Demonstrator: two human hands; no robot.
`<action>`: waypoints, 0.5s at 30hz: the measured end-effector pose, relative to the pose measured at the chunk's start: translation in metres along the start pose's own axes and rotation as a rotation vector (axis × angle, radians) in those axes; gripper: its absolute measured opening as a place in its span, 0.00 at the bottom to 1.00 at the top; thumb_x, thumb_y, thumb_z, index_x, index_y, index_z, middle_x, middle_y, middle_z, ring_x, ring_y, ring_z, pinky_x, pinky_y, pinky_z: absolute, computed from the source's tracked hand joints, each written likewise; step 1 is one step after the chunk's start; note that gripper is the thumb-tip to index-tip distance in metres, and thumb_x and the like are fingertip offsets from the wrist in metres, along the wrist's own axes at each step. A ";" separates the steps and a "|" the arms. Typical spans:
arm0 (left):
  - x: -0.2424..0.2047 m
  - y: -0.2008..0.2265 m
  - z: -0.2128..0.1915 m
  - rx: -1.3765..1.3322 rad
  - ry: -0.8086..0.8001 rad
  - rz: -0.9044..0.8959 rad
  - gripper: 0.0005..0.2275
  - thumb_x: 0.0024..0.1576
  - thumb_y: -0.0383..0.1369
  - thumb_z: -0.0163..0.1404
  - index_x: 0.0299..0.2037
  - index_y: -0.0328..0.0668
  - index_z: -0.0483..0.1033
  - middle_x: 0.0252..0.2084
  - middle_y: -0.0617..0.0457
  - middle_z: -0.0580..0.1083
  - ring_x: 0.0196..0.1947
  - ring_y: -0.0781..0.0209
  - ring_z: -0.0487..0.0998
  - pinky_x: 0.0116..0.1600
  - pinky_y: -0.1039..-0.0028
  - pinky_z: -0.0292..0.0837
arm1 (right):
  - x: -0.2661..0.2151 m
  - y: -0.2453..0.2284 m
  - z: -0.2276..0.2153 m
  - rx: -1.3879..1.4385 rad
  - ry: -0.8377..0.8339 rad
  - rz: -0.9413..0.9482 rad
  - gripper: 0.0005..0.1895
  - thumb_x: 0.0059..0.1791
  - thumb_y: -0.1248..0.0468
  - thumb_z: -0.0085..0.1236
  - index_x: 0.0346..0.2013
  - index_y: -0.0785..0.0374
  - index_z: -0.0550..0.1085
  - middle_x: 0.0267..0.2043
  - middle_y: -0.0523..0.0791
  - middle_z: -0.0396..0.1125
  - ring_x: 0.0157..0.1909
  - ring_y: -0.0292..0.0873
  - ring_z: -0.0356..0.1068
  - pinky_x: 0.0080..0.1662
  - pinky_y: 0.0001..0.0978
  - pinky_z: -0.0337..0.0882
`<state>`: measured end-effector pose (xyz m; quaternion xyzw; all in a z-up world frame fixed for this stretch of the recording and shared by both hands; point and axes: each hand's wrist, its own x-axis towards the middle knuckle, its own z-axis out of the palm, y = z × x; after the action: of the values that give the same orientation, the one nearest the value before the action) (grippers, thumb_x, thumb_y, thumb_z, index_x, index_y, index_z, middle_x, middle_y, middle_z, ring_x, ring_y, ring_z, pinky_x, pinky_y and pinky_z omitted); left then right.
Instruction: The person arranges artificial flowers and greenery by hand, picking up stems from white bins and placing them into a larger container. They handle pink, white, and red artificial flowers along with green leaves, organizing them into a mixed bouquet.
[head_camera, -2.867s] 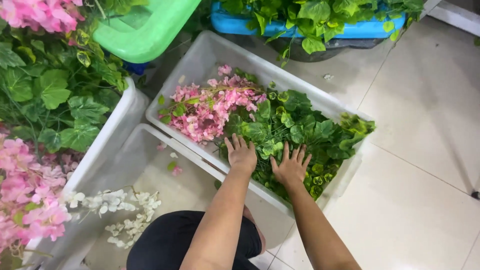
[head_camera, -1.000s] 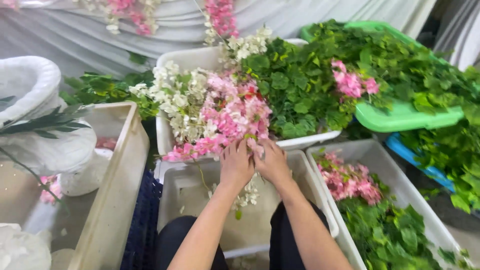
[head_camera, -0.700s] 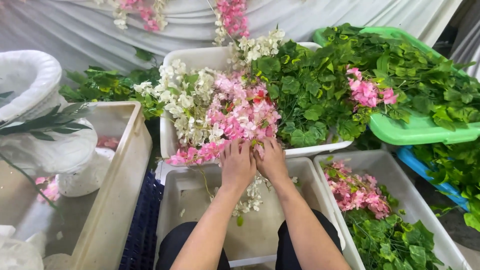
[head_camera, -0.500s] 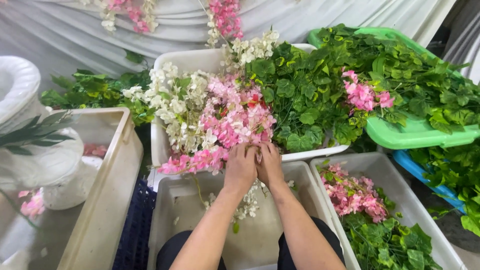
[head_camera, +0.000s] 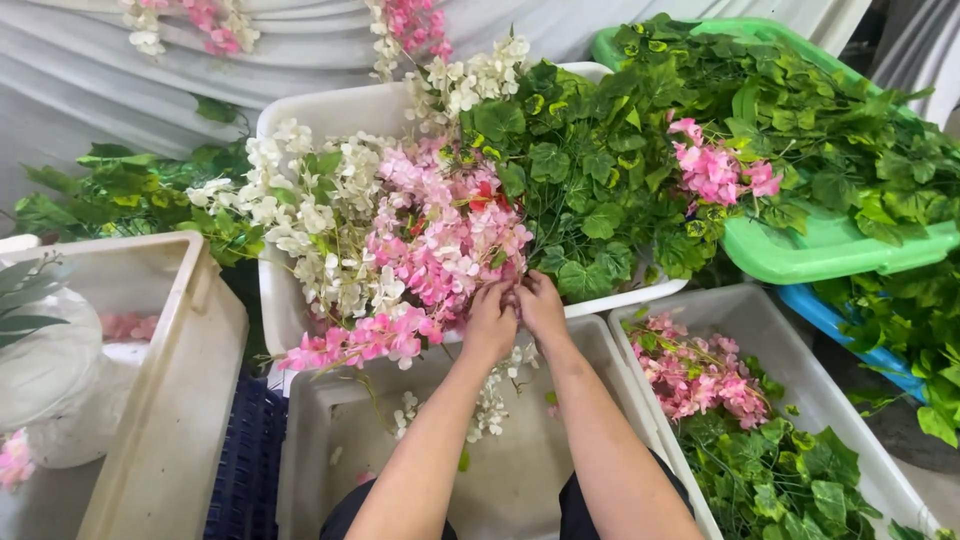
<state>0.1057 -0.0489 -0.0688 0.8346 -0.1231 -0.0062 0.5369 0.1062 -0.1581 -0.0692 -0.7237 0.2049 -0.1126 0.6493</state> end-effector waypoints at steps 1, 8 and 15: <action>0.002 -0.004 0.001 -0.002 -0.002 -0.002 0.19 0.58 0.29 0.47 0.60 0.47 0.74 0.62 0.39 0.69 0.64 0.38 0.70 0.68 0.55 0.65 | 0.001 -0.002 -0.001 -0.002 0.001 0.002 0.33 0.48 0.59 0.58 0.67 0.66 0.66 0.64 0.57 0.67 0.67 0.54 0.66 0.66 0.47 0.63; 0.023 -0.028 0.018 0.327 -0.253 -0.172 0.22 0.58 0.41 0.45 0.64 0.53 0.66 0.60 0.42 0.72 0.65 0.41 0.70 0.68 0.51 0.63 | 0.030 0.017 -0.002 0.340 -0.025 0.084 0.31 0.48 0.63 0.60 0.62 0.76 0.67 0.47 0.55 0.69 0.38 0.44 0.73 0.36 0.34 0.75; 0.008 0.006 -0.007 0.306 -0.109 -0.176 0.11 0.59 0.34 0.43 0.49 0.42 0.72 0.50 0.39 0.76 0.58 0.39 0.76 0.61 0.52 0.72 | 0.040 0.020 0.013 0.445 -0.096 0.159 0.17 0.45 0.65 0.64 0.49 0.65 0.77 0.32 0.48 0.70 0.31 0.43 0.73 0.33 0.32 0.77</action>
<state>0.1134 -0.0465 -0.0591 0.9124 -0.0781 -0.0797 0.3938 0.1446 -0.1658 -0.0952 -0.5490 0.2005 -0.0689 0.8085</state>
